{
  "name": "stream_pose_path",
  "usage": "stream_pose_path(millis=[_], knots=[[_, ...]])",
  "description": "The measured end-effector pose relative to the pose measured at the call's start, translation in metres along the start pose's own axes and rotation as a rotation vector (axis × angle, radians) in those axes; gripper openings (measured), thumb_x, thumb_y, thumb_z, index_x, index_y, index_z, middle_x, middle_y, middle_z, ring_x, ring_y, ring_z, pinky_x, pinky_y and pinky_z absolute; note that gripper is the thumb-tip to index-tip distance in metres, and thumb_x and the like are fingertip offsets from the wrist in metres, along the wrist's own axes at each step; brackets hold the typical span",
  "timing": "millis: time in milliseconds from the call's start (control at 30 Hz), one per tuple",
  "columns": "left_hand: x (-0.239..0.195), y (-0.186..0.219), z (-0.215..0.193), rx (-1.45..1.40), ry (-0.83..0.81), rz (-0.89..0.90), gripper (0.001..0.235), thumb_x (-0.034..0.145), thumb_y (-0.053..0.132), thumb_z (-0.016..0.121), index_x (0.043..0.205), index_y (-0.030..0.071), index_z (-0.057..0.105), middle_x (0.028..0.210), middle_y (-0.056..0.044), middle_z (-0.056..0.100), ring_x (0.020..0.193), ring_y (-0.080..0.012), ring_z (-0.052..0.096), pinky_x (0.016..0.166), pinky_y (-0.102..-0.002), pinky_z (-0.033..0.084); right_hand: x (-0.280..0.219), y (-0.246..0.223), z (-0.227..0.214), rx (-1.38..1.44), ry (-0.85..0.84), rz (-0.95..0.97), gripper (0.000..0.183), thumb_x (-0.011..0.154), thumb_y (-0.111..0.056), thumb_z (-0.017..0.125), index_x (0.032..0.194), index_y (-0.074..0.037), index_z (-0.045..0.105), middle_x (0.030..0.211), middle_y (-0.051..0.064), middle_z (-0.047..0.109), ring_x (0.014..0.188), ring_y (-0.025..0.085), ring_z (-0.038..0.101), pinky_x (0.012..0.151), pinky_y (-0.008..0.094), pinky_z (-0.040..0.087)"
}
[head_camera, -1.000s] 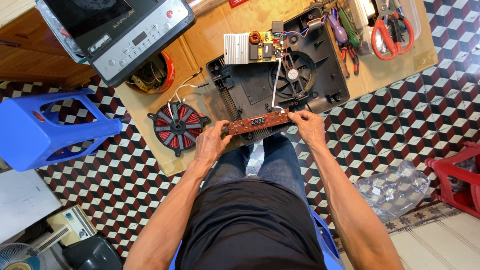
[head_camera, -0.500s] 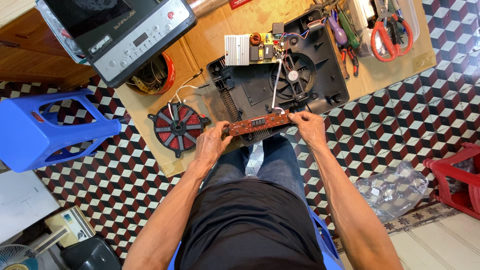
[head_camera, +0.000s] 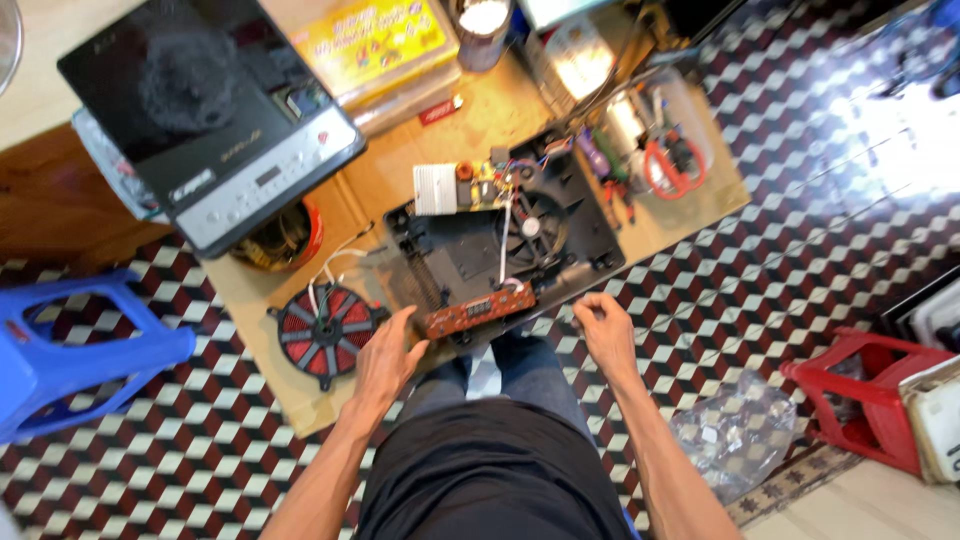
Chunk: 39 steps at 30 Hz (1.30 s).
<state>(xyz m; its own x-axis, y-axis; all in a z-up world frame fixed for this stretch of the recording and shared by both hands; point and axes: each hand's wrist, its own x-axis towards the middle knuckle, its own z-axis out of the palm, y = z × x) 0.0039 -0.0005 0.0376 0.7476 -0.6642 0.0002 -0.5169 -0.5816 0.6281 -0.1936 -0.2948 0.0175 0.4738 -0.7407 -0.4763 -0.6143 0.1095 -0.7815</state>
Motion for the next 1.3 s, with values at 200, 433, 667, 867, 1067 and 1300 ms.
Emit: stream_pose_path(millis=[200, 433, 667, 867, 1067, 1300], knots=[[0.015, 0.042, -0.014, -0.187, 0.025, -0.272, 0.022, 0.097, 0.026, 0.065, 0.116, 0.015, 0.072, 0.08, -0.011, 0.077, 0.075, -0.0285, 0.078, 0.063, -0.038, 0.058, 0.002, -0.001, -0.029, 0.159, -0.042, -0.035, 0.02, 0.095, -0.019, 0.061, 0.099, 0.0, 0.068, 0.089, 0.005, 0.076, 0.072, 0.012, 0.072, 0.065, 0.025, 0.055], [0.067, 0.137, 0.025, -0.497, -0.121, -0.384, 0.027, 0.105, 0.024, 0.055, 0.104, 0.006, 0.076, 0.093, -0.011, 0.081, 0.085, -0.0189, 0.077, 0.077, -0.03, 0.058, 0.032, -0.043, -0.054, 0.208, -0.123, -0.059, 0.04, 0.106, -0.029, 0.058, 0.105, 0.008, 0.074, 0.091, 0.015, 0.079, 0.077, 0.017, 0.072, 0.069, 0.029, 0.054], [0.102, 0.249, 0.13, -0.727, -0.141, -0.286, 0.029, 0.097, 0.024, 0.06, 0.116, 0.007, 0.072, 0.094, -0.006, 0.079, 0.085, -0.0114, 0.073, 0.075, -0.026, 0.056, 0.075, -0.066, -0.153, -0.09, -0.143, -0.194, 0.056, 0.092, -0.021, 0.062, 0.146, -0.009, 0.051, 0.11, 0.012, 0.077, 0.093, 0.015, 0.071, 0.083, 0.031, 0.054], [0.097, 0.3, 0.195, -0.515, -0.121, -0.44, 0.036, 0.105, 0.032, 0.062, 0.094, 0.0, 0.075, 0.077, -0.009, 0.075, 0.068, -0.014, 0.063, 0.064, -0.03, 0.051, 0.146, -0.036, -0.217, 0.092, -0.223, -0.205, 0.047, 0.094, -0.022, 0.063, 0.135, 0.0, 0.057, 0.122, 0.009, 0.071, 0.094, 0.016, 0.071, 0.08, 0.03, 0.057], [0.105, 0.31, 0.204, -0.7, 0.083, -0.533, 0.031, 0.091, 0.031, 0.064, 0.105, 0.005, 0.072, 0.081, -0.007, 0.079, 0.072, -0.0096, 0.07, 0.067, -0.028, 0.056, 0.216, -0.068, -0.224, -0.013, -0.334, -0.229, 0.039, 0.099, -0.028, 0.06, 0.125, 0.001, 0.067, 0.105, 0.011, 0.076, 0.093, 0.014, 0.073, 0.08, 0.029, 0.056], [0.179, 0.286, 0.209, -0.569, 0.03, -0.612, 0.035, 0.098, 0.035, 0.064, 0.105, 0.004, 0.078, 0.086, -0.008, 0.081, 0.078, -0.0131, 0.074, 0.073, -0.03, 0.056, 0.284, -0.109, -0.225, 0.012, -0.317, -0.198, 0.036, 0.096, -0.029, 0.062, 0.116, 0.0, 0.071, 0.1, 0.01, 0.076, 0.089, 0.014, 0.073, 0.077, 0.029, 0.057]])
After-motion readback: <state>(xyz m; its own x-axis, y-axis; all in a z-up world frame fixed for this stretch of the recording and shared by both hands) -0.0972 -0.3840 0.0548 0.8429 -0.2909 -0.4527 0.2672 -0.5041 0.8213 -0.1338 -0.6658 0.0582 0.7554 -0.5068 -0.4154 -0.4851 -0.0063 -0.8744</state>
